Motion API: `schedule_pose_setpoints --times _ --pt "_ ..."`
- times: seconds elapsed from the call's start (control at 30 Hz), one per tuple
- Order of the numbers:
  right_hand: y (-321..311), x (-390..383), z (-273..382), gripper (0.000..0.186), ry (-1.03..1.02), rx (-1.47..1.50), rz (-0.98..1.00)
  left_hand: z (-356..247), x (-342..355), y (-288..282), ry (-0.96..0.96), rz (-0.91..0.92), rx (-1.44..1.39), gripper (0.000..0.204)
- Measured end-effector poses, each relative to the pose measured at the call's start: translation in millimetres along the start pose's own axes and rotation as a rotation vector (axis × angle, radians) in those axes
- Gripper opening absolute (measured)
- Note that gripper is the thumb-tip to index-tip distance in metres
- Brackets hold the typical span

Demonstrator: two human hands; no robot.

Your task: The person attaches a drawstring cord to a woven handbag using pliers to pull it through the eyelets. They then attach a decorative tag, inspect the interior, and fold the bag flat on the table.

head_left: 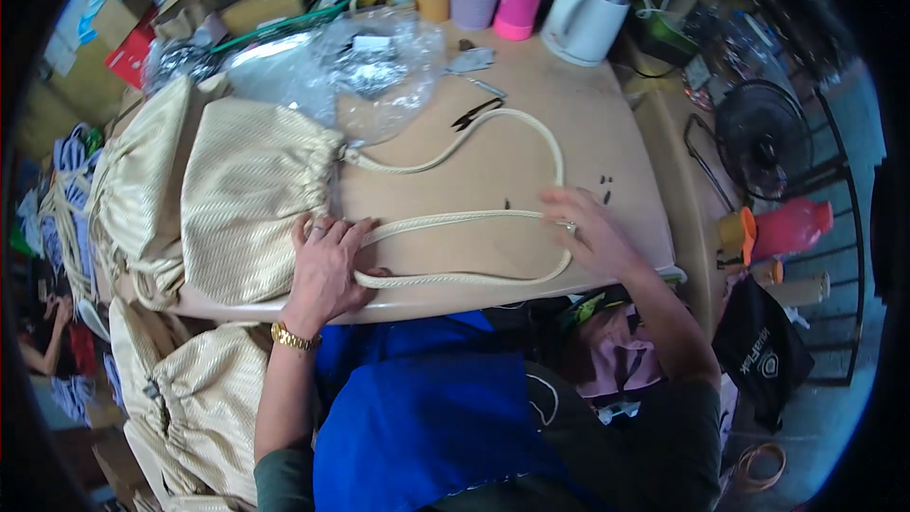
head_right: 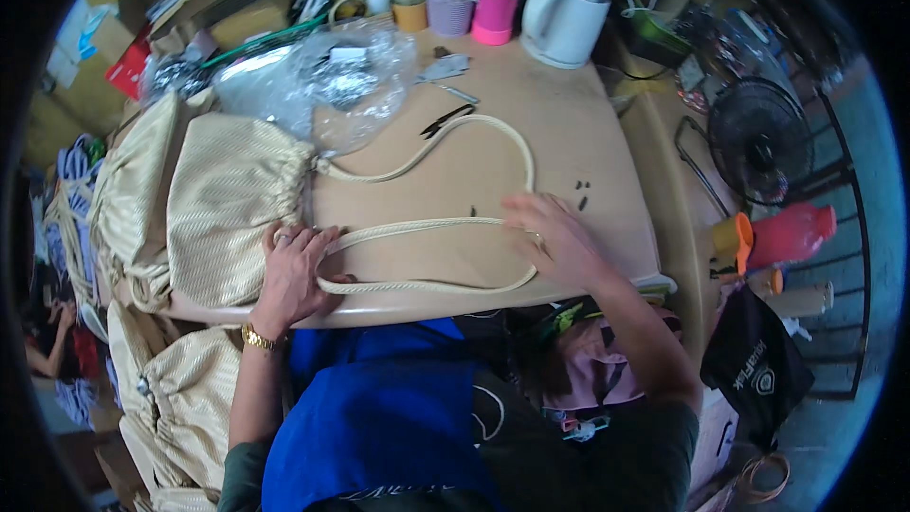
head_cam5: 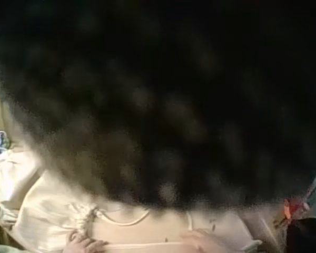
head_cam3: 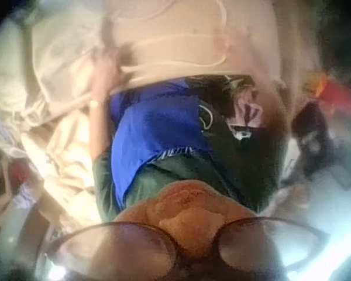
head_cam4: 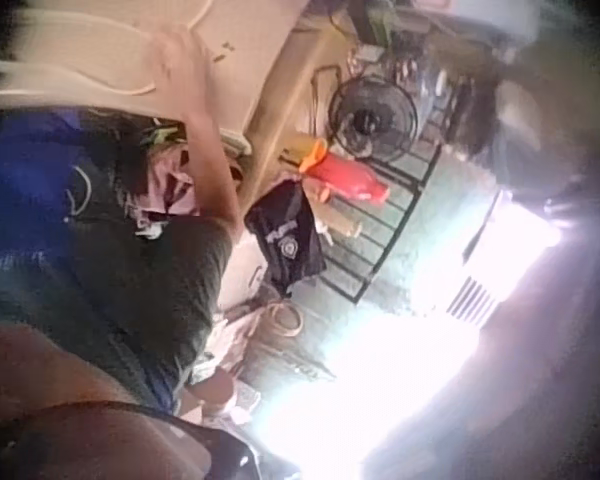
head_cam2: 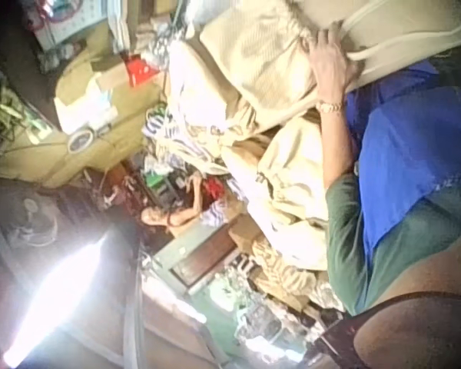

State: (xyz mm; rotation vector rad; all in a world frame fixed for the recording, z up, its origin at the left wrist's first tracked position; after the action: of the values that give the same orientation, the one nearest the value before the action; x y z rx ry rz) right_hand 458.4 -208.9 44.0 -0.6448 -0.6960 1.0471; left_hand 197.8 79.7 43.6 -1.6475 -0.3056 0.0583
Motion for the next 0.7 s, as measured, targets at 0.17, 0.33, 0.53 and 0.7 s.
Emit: schedule_pose_setpoints --times 0.17,0.33,0.53,0.7 --pt "0.3 32.6 -51.5 0.022 0.155 -0.332 0.069 5.7 0.4 9.9 0.050 -0.064 -0.001 0.063" --pt "-26.2 21.6 -72.2 0.023 0.070 -0.280 0.107 12.0 -11.1 15.2 0.008 -0.044 -0.007 0.085" --pt "-26.0 -12.7 -42.8 0.026 -0.076 -0.486 0.282 15.4 -8.5 8.3 0.039 -0.002 -0.060 0.073" --pt "-44.4 -29.6 -53.0 0.027 -0.052 -0.423 0.061 35.6 -18.9 26.1 -0.001 -0.030 -0.156 0.026"
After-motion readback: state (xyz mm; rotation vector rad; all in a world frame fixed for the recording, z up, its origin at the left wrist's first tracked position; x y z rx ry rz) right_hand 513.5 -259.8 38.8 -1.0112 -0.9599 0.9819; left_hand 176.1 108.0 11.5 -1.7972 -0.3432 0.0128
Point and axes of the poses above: each hand's wrist, its own x-axis towards the middle knuckle, its own y-axis out of the palm, z = x × y, the point moved 1 cm from there along x, towards the middle knuckle, and after that the axes turned 4 degrees about x, right-handed, at the moved point
